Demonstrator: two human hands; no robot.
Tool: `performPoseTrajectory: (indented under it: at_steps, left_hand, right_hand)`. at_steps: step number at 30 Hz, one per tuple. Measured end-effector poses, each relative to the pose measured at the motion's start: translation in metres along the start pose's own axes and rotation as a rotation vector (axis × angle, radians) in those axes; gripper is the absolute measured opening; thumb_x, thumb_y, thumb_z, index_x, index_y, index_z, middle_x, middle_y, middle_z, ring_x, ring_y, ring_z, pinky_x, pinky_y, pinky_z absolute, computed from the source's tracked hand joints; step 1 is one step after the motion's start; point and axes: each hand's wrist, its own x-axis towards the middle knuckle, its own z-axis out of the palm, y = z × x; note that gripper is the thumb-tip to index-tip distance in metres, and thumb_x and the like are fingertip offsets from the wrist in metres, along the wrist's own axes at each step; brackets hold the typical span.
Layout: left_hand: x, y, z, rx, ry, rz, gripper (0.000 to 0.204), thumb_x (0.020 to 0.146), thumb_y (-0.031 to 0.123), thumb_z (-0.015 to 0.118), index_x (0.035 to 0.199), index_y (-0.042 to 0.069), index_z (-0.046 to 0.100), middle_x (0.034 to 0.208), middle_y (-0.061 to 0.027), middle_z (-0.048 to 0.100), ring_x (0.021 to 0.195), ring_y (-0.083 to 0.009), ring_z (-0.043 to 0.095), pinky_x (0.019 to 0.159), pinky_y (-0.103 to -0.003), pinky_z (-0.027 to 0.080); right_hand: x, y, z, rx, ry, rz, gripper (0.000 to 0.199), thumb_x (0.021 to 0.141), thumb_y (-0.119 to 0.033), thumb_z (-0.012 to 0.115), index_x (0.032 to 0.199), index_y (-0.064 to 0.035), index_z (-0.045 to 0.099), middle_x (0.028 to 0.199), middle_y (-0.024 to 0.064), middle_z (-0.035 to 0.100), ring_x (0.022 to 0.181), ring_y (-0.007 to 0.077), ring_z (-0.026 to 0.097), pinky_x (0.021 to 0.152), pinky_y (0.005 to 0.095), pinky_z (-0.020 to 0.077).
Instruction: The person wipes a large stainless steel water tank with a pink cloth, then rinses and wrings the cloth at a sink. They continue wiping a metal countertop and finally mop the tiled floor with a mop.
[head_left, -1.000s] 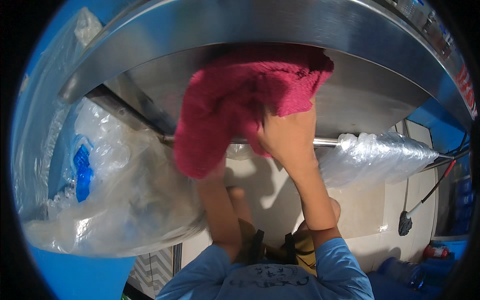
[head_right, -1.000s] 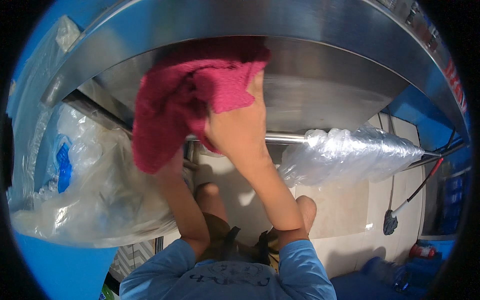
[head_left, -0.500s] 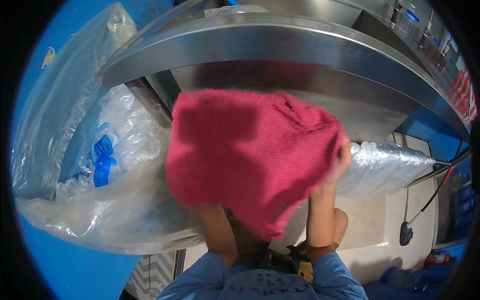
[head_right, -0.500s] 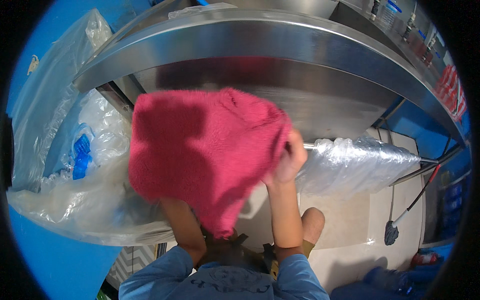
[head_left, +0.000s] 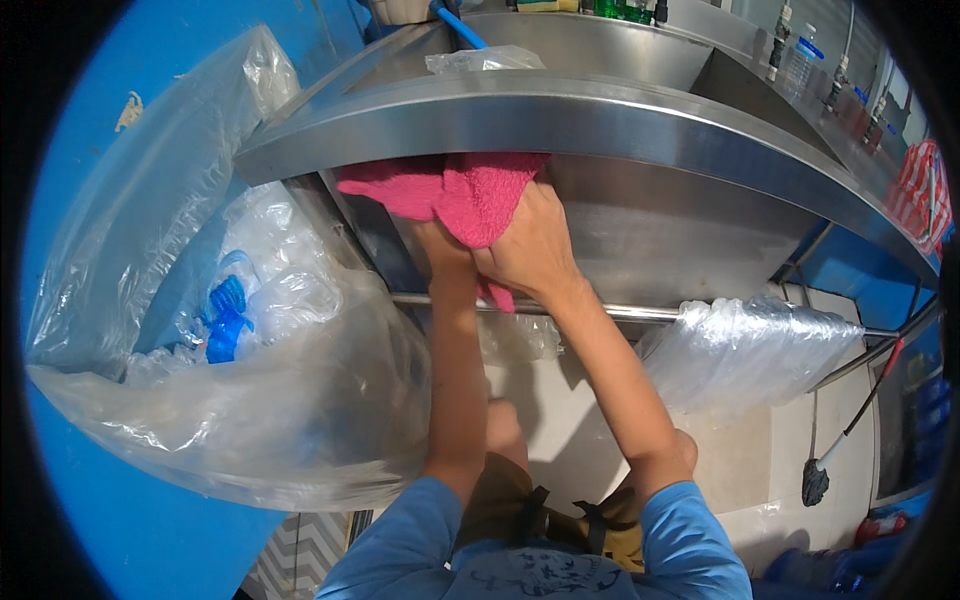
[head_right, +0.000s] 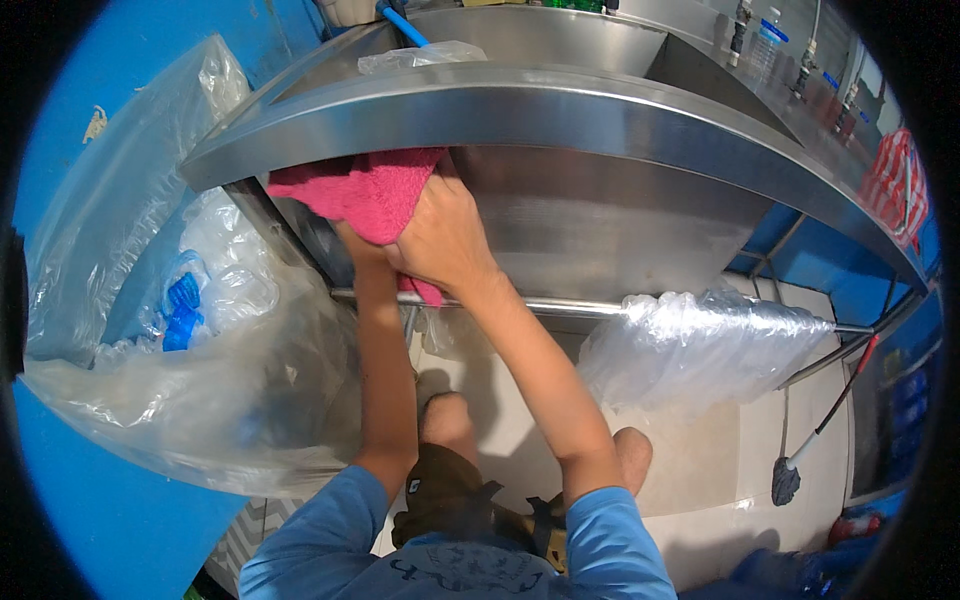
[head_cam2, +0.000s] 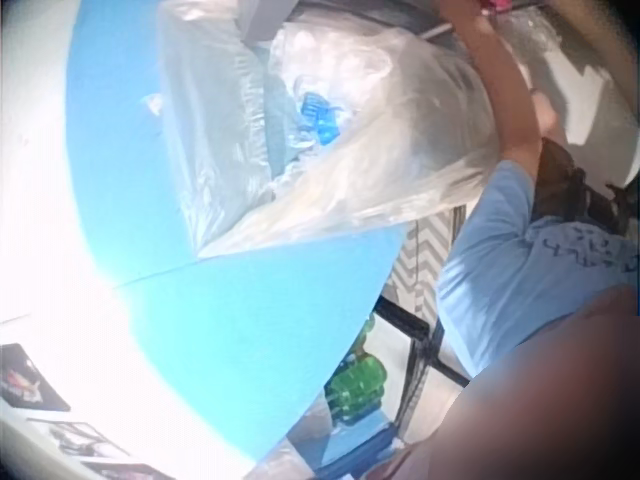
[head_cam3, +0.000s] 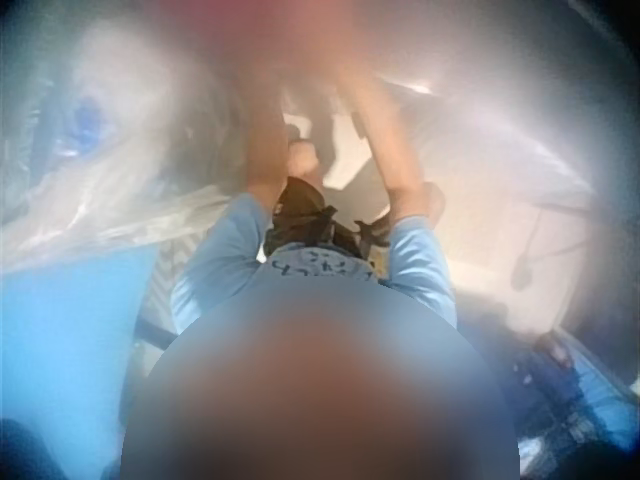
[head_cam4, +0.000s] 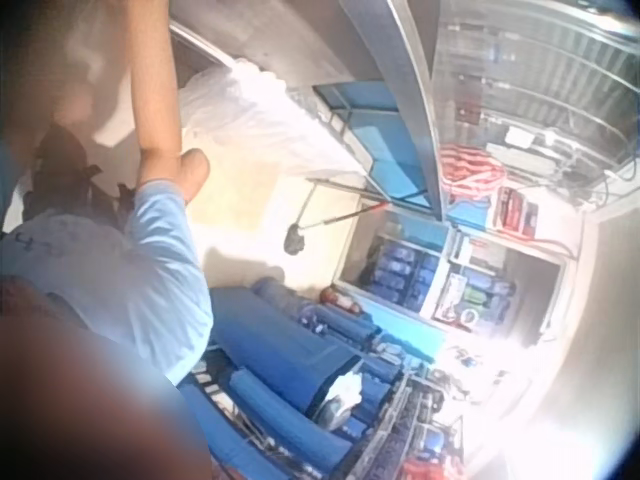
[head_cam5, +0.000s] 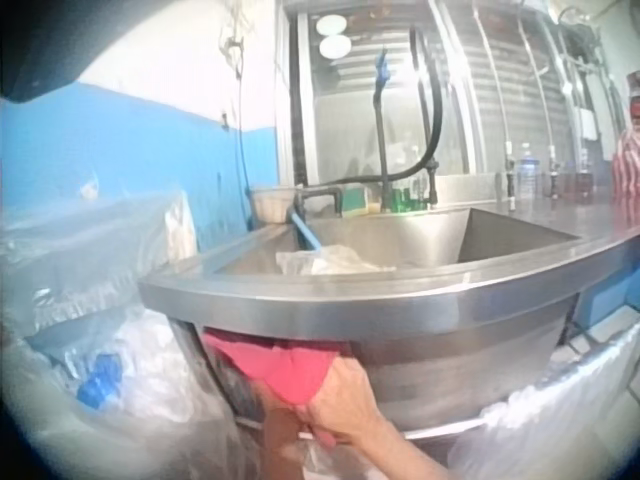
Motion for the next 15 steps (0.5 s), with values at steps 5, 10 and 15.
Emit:
performPoseTrajectory:
  at_steps: [5, 10, 15]
  left_hand:
    - [-0.003, -0.011, 0.005, 0.385, 0.022, 0.324, 0.051, 0.088, 0.023, 0.061, 0.132, 0.0, 0.048, 0.135, -0.0202, 0.048, 0.126, -0.039, 0.043, 0.108, -0.048, 0.028]
    - [-0.072, -0.016, -0.001, 0.289, -0.181, -0.019, 0.055, 0.089, 0.027, 0.061, 0.134, 0.002, 0.045, 0.135, -0.0205, 0.047, 0.127, -0.038, 0.042, 0.109, -0.049, 0.026]
    - [-0.121, -0.013, -0.007, 0.029, -0.182, -0.189, 0.057, 0.09, 0.034, 0.058, 0.137, 0.005, 0.043, 0.138, -0.0194, 0.045, 0.131, -0.0356, 0.038, 0.112, -0.047, 0.022]
  right_hand:
    - [-0.013, 0.02, 0.004, -0.189, -0.434, 0.085, 0.029, 0.071, -0.018, 0.059, 0.097, -0.0045, 0.064, 0.096, 0.0125, 0.062, 0.093, 0.0317, 0.056, 0.082, 0.0405, 0.0459]
    - [-0.066, 0.014, 0.014, -0.1, -0.135, -0.028, 0.041, 0.077, -0.016, 0.054, 0.114, -0.002, 0.06, 0.116, 0.016, 0.06, 0.114, 0.0315, 0.053, 0.103, 0.0431, 0.0379]
    - [-0.101, -0.001, 0.014, -0.136, -0.271, 0.014, 0.047, 0.076, -0.016, 0.053, 0.12, -0.0002, 0.057, 0.124, 0.0171, 0.057, 0.122, 0.0315, 0.049, 0.109, 0.0434, 0.0333]
